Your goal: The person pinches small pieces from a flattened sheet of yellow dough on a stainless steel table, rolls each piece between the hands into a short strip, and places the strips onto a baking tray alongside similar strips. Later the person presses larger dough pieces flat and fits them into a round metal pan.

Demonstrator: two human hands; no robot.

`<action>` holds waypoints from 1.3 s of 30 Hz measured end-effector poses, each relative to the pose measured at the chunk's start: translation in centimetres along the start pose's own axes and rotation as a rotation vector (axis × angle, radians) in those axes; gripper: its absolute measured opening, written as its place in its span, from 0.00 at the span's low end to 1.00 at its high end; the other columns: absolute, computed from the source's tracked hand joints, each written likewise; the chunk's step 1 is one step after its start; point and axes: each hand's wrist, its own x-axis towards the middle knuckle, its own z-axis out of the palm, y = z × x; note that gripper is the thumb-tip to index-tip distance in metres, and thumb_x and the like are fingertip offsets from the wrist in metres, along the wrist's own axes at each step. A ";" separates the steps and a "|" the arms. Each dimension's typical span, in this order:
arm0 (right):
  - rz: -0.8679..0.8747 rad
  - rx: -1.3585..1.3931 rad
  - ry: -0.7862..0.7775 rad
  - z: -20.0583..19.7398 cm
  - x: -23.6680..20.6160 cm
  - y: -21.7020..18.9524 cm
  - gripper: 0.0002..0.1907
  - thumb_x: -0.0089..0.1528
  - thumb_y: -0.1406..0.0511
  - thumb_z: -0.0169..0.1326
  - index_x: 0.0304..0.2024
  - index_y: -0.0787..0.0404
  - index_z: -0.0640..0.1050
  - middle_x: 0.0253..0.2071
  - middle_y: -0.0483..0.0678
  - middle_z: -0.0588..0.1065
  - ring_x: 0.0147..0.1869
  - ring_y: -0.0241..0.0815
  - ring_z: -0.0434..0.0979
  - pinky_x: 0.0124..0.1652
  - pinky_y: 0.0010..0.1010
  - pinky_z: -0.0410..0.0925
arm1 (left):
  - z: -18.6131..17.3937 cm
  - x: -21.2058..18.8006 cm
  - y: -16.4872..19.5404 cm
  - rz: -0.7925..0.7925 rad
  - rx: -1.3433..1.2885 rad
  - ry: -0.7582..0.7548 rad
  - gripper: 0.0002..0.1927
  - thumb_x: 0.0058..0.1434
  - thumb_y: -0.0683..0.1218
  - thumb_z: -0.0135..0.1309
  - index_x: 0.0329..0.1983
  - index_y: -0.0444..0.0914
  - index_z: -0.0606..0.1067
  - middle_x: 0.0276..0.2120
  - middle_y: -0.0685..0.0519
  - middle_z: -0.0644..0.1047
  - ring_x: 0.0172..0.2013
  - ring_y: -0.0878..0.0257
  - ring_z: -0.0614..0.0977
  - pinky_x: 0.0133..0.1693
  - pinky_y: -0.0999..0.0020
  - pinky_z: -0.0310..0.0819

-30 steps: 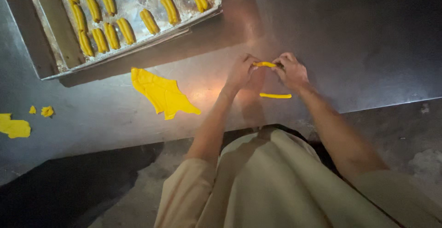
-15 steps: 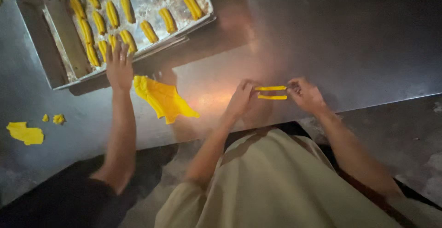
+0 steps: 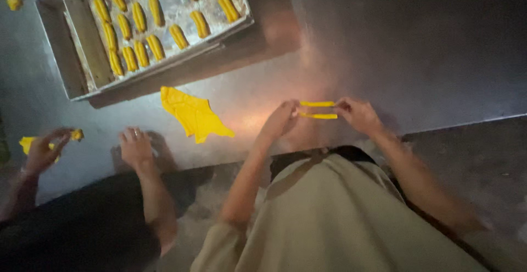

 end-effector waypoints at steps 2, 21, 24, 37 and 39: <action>-0.014 -0.027 0.031 0.0 1.1 0.5 0.13 0.65 0.61 0.57 0.48 0.60 0.79 0.45 0.51 0.78 0.44 0.48 0.82 0.44 0.39 0.73 | 0.0 0.8 0.1 -0.034 -0.007 0.093 0.17 0.59 0.40 0.56 0.52 0.36 0.72 0.45 0.43 0.75 0.44 0.44 0.77 0.45 0.54 0.74; -0.205 -0.190 0.068 1.6 -1.1 -0.8 0.18 0.60 0.59 0.61 0.50 0.57 0.78 0.53 0.48 0.77 0.54 0.51 0.79 0.52 0.40 0.73 | -0.8 0.9 3.5 0.099 0.249 -0.029 0.25 0.47 0.48 0.68 0.49 0.42 0.77 0.46 0.42 0.76 0.45 0.42 0.76 0.44 0.48 0.70; -0.014 -0.061 -0.016 2.0 -0.3 -1.0 0.17 0.62 0.60 0.61 0.52 0.58 0.77 0.51 0.46 0.79 0.51 0.44 0.82 0.52 0.34 0.74 | -0.2 1.0 2.7 0.299 0.223 0.002 0.14 0.64 0.45 0.58 0.53 0.49 0.75 0.50 0.54 0.79 0.52 0.55 0.80 0.53 0.63 0.76; -0.368 0.216 -0.488 6.6 6.9 -14.2 0.15 0.57 0.64 0.62 0.45 0.62 0.81 0.43 0.50 0.80 0.46 0.46 0.81 0.47 0.34 0.72 | -7.7 -9.7 0.7 -0.291 -0.904 0.170 0.24 0.68 0.45 0.57 0.64 0.32 0.69 0.53 0.48 0.75 0.50 0.60 0.79 0.53 0.65 0.75; -0.440 -0.050 -0.531 7.8 9.6 -17.9 0.13 0.57 0.63 0.61 0.44 0.61 0.81 0.41 0.52 0.80 0.44 0.49 0.80 0.46 0.38 0.72 | -10.1 -12.0 0.4 -0.366 -0.938 0.270 0.24 0.68 0.46 0.56 0.65 0.35 0.67 0.54 0.49 0.75 0.51 0.60 0.80 0.52 0.66 0.76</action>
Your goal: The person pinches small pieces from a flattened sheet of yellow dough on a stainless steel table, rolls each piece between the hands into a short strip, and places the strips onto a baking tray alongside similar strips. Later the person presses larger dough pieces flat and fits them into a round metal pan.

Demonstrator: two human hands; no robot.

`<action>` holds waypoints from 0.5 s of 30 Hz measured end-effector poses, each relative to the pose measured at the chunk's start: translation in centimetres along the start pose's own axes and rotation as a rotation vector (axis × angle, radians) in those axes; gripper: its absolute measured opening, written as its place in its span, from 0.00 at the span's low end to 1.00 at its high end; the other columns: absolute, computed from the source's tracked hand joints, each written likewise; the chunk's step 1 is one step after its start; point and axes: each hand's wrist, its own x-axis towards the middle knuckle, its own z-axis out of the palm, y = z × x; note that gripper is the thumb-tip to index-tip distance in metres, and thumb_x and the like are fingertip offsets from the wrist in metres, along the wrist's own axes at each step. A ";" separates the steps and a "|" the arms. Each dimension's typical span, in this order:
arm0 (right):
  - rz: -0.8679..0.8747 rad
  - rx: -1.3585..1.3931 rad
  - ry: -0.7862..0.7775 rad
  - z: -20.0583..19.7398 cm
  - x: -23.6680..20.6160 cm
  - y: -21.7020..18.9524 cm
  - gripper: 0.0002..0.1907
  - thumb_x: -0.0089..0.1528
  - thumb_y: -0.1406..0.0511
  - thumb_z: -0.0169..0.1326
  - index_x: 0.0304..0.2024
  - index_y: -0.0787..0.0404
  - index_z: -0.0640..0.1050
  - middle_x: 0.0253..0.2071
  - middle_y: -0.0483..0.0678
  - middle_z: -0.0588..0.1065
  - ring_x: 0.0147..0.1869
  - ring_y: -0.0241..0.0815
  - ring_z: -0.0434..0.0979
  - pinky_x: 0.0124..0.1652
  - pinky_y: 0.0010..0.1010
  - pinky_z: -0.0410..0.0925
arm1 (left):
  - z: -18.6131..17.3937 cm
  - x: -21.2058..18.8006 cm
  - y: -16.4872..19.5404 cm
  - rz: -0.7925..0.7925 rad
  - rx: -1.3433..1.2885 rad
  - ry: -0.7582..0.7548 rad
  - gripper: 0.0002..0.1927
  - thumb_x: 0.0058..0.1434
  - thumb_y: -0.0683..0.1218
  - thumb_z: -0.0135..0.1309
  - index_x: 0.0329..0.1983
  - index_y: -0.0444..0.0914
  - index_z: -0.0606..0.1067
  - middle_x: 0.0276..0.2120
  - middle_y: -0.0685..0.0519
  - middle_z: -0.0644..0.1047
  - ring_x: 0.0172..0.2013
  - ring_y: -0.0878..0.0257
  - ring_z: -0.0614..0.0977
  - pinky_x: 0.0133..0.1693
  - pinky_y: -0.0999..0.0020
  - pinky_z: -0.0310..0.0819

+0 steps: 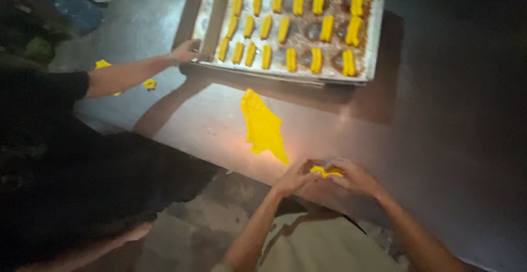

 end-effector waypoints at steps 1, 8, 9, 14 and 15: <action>-0.001 -0.128 -0.041 -0.6 2.4 -1.0 0.12 0.58 0.63 0.60 0.43 0.60 0.81 0.40 0.52 0.79 0.44 0.50 0.80 0.45 0.40 0.72 | -1.4 -0.8 0.6 -0.041 -0.027 0.050 0.25 0.67 0.46 0.55 0.66 0.38 0.66 0.54 0.49 0.76 0.52 0.61 0.79 0.53 0.66 0.76; 0.195 -0.418 0.119 -12.6 22.5 -3.5 0.15 0.59 0.62 0.56 0.45 0.64 0.81 0.41 0.63 0.80 0.46 0.63 0.81 0.48 0.51 0.73 | -12.3 -7.0 0.4 0.113 0.163 0.431 0.18 0.69 0.45 0.53 0.61 0.36 0.73 0.52 0.50 0.78 0.53 0.62 0.80 0.55 0.66 0.74; 0.139 -0.403 0.253 -14.2 25.5 -3.1 0.19 0.61 0.61 0.54 0.50 0.65 0.80 0.44 0.66 0.79 0.47 0.65 0.81 0.49 0.52 0.72 | -13.9 -7.9 -0.4 0.092 0.176 0.497 0.17 0.70 0.45 0.53 0.60 0.36 0.74 0.51 0.50 0.80 0.52 0.63 0.81 0.54 0.67 0.74; 0.075 -0.376 0.721 -16.6 39.3 -0.7 0.14 0.67 0.63 0.61 0.47 0.68 0.80 0.46 0.66 0.79 0.53 0.66 0.79 0.53 0.52 0.71 | -18.9 -12.1 -3.5 0.054 0.173 0.737 0.15 0.68 0.44 0.51 0.56 0.37 0.77 0.47 0.51 0.81 0.45 0.65 0.82 0.48 0.69 0.77; 0.068 -0.399 0.812 -15.9 41.0 0.0 0.14 0.66 0.63 0.63 0.46 0.69 0.80 0.45 0.65 0.78 0.53 0.66 0.78 0.52 0.53 0.70 | -19.4 -12.7 -3.9 0.054 0.174 0.784 0.14 0.68 0.44 0.51 0.55 0.36 0.77 0.46 0.50 0.81 0.44 0.65 0.82 0.48 0.69 0.76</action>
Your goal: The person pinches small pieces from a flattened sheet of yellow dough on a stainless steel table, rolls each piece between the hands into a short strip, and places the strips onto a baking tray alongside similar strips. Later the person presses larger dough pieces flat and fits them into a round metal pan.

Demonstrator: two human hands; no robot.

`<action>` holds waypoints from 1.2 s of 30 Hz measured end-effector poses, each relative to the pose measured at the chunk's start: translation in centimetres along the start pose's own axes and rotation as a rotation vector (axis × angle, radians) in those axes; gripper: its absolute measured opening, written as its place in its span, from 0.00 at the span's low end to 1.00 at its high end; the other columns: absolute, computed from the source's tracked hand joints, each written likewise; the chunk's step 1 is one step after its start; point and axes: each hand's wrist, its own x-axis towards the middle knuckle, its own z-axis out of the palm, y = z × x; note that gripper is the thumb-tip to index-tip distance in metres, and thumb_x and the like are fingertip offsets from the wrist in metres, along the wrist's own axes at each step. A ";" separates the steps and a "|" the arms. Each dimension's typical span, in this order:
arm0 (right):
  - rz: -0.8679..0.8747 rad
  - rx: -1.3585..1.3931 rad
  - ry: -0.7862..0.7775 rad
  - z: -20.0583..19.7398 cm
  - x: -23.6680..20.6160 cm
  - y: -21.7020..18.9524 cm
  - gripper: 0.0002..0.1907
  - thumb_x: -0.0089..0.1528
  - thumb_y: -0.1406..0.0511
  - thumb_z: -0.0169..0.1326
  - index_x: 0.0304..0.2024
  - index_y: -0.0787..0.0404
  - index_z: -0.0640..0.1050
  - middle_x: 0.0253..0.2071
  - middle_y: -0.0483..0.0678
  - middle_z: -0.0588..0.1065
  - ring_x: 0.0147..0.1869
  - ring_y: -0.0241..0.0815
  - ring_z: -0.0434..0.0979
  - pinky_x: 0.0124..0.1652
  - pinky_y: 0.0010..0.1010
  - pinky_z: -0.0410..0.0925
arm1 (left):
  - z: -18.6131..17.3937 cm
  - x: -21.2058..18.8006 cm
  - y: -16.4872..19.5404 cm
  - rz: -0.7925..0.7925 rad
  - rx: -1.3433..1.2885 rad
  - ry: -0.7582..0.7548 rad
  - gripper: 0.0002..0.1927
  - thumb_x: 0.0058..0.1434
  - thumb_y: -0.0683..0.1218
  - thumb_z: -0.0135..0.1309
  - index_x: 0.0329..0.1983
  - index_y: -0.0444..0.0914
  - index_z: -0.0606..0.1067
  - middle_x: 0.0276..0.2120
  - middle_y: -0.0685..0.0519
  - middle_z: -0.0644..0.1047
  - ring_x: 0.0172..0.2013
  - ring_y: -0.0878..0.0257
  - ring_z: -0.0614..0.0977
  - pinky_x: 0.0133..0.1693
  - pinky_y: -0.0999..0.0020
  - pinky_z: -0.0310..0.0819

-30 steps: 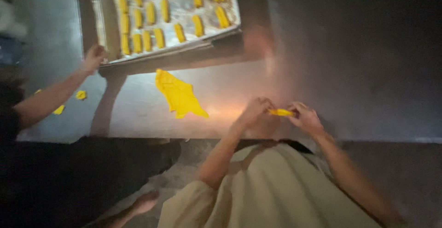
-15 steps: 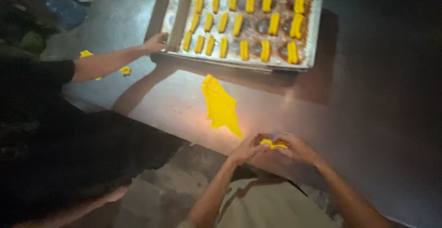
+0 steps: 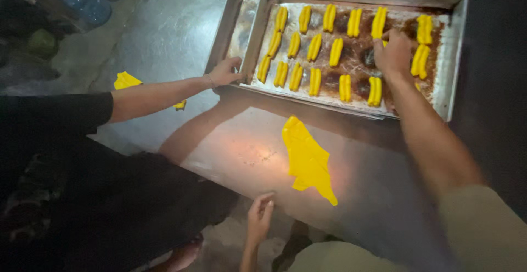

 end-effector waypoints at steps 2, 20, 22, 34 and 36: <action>0.082 -0.031 0.007 2.6 -0.3 0.2 0.17 0.63 0.61 0.66 0.44 0.70 0.78 0.44 0.65 0.77 0.52 0.67 0.76 0.50 0.53 0.69 | -0.9 -0.2 -0.6 0.029 0.050 0.033 0.13 0.68 0.43 0.51 0.53 0.35 0.78 0.44 0.50 0.82 0.44 0.65 0.82 0.47 0.69 0.76; -0.010 0.536 -0.442 -1.8 -34.3 -5.6 0.13 0.66 0.64 0.57 0.49 0.65 0.79 0.47 0.58 0.76 0.45 0.50 0.79 0.44 0.36 0.72 | 7.8 7.7 2.4 0.311 0.524 0.220 0.21 0.62 0.46 0.58 0.55 0.30 0.73 0.44 0.39 0.74 0.45 0.45 0.76 0.49 0.53 0.70; 0.019 0.453 -0.395 -0.9 -35.6 -5.7 0.13 0.65 0.63 0.57 0.48 0.65 0.79 0.45 0.58 0.76 0.46 0.52 0.78 0.46 0.38 0.71 | 8.5 8.4 3.4 0.173 0.581 0.212 0.17 0.63 0.47 0.59 0.51 0.32 0.75 0.45 0.39 0.75 0.47 0.45 0.76 0.51 0.53 0.71; 0.076 0.450 -0.587 -4.1 -35.7 -2.7 0.14 0.62 0.61 0.56 0.46 0.63 0.81 0.41 0.54 0.78 0.44 0.52 0.78 0.46 0.41 0.72 | 12.6 14.6 10.5 0.426 0.640 0.288 0.12 0.69 0.48 0.51 0.48 0.36 0.71 0.42 0.41 0.74 0.45 0.43 0.76 0.48 0.52 0.70; 0.133 0.487 -0.611 -5.4 -35.5 -3.3 0.16 0.63 0.60 0.57 0.49 0.62 0.79 0.43 0.55 0.77 0.45 0.52 0.79 0.47 0.41 0.72 | 12.7 13.8 10.3 0.390 0.507 0.057 0.11 0.78 0.50 0.41 0.48 0.39 0.71 0.40 0.42 0.75 0.44 0.45 0.77 0.47 0.54 0.70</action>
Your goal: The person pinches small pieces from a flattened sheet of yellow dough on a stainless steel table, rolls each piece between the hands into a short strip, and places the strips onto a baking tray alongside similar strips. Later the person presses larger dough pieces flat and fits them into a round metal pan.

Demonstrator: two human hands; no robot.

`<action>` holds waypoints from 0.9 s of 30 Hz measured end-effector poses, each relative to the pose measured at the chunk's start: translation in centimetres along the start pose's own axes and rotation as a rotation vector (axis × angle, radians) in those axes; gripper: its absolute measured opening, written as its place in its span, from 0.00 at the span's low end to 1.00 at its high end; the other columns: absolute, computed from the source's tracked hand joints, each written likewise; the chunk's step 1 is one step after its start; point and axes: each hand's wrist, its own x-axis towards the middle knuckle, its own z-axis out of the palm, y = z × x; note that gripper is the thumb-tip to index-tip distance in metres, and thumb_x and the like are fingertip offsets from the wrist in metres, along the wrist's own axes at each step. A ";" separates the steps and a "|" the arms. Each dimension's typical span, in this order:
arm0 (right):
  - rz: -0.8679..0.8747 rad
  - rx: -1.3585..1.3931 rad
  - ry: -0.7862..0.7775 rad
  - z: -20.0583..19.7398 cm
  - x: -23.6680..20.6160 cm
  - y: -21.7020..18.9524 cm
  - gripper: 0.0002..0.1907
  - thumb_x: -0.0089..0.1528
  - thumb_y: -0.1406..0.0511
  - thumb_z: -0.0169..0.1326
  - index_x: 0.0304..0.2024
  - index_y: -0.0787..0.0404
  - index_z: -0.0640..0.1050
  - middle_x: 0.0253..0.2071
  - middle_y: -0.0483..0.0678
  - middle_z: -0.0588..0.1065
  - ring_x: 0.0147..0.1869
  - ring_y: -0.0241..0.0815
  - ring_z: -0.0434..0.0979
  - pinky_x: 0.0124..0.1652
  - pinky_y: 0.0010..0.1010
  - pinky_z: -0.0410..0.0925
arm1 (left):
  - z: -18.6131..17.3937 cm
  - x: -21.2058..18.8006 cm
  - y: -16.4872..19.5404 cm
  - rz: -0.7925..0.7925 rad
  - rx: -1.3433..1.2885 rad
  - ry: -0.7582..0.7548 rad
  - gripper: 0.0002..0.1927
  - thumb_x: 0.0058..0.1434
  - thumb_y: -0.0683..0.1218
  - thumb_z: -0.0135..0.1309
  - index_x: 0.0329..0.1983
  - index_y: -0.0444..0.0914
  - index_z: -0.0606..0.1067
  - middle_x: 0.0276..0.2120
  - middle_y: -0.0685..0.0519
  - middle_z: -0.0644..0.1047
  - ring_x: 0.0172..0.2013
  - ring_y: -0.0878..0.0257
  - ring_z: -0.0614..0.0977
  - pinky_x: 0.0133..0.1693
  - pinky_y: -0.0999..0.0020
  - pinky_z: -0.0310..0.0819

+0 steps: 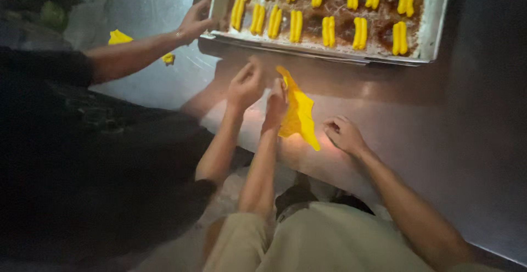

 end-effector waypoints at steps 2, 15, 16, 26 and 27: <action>0.061 0.087 0.009 -1.3 -0.7 -1.7 0.19 0.62 0.60 0.58 0.53 0.63 0.77 0.45 0.56 0.76 0.46 0.52 0.80 0.48 0.41 0.73 | 0.0 -2.0 0.6 -0.215 -0.204 -0.334 0.18 0.81 0.54 0.33 0.47 0.43 0.73 0.38 0.44 0.77 0.42 0.47 0.79 0.46 0.54 0.69; -0.136 0.036 -0.242 -14.3 -8.0 -11.2 0.13 0.60 0.62 0.61 0.44 0.61 0.81 0.37 0.50 0.80 0.39 0.43 0.80 0.41 0.35 0.71 | 0.2 -13.3 6.3 0.289 -0.525 -0.644 0.31 0.62 0.36 0.55 0.68 0.35 0.61 0.52 0.46 0.76 0.50 0.57 0.81 0.51 0.63 0.76; -0.112 0.047 -0.240 -15.3 -9.1 -11.6 0.12 0.60 0.62 0.61 0.44 0.61 0.81 0.36 0.49 0.80 0.38 0.41 0.79 0.40 0.34 0.71 | 0.5 -13.9 6.4 0.161 -0.599 -0.719 0.29 0.64 0.38 0.55 0.67 0.37 0.61 0.50 0.49 0.77 0.48 0.62 0.82 0.49 0.66 0.77; 0.155 0.137 0.100 -26.5 -17.5 -8.8 0.13 0.63 0.61 0.59 0.45 0.63 0.80 0.37 0.47 0.80 0.39 0.35 0.79 0.39 0.28 0.72 | 5.9 -17.5 13.5 0.034 -0.664 -0.761 0.10 0.72 0.45 0.53 0.49 0.33 0.77 0.37 0.57 0.79 0.39 0.72 0.78 0.42 0.73 0.74; 0.185 0.133 0.093 -26.7 -18.2 -8.0 0.14 0.62 0.61 0.60 0.45 0.63 0.80 0.37 0.47 0.80 0.38 0.36 0.79 0.39 0.28 0.72 | 5.8 -17.5 14.3 0.051 -0.620 -0.754 0.10 0.72 0.45 0.53 0.48 0.33 0.77 0.37 0.56 0.78 0.38 0.70 0.78 0.41 0.72 0.75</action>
